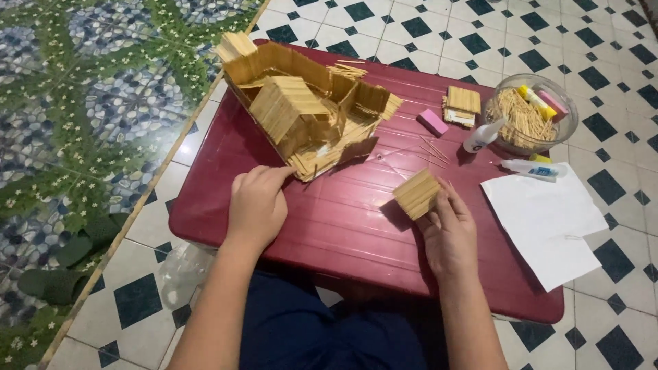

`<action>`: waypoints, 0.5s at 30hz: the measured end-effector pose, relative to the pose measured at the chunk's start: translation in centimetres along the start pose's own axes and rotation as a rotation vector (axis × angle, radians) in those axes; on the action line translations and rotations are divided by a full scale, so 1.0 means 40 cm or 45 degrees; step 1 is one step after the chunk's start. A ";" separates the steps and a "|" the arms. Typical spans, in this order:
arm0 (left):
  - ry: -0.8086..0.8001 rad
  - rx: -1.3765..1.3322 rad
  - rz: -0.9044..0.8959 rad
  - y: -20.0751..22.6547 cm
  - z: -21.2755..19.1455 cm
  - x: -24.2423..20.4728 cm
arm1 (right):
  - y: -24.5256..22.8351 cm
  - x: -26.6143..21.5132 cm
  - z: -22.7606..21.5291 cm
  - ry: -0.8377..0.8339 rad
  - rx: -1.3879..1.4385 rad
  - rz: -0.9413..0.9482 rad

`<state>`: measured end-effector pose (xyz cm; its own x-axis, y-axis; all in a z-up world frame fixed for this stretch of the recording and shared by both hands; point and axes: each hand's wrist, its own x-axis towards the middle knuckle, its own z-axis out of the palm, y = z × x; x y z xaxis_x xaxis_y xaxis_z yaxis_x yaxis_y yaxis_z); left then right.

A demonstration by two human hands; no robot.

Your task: Assembling a model structure by applying glue to small wooden sticks and positioning them on a table.

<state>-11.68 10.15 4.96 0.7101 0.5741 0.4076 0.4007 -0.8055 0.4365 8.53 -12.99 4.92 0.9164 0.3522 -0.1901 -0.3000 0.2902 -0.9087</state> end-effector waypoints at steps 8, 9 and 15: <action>0.128 -0.651 -0.410 -0.063 0.005 -0.002 | 0.015 -0.141 0.232 -0.170 -0.581 -0.361; 0.148 -0.726 -0.418 -0.060 -0.001 0.001 | 0.007 -0.153 0.271 -0.251 -0.733 -0.498; 0.241 -0.835 -0.401 -0.058 -0.019 -0.001 | 0.043 -0.034 0.388 -0.691 -1.239 -1.169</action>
<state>-13.08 12.13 4.53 0.4836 0.8259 0.2898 0.0989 -0.3805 0.9195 2.65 0.83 9.38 0.4050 0.7302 0.5502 0.8275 -0.0367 -0.5603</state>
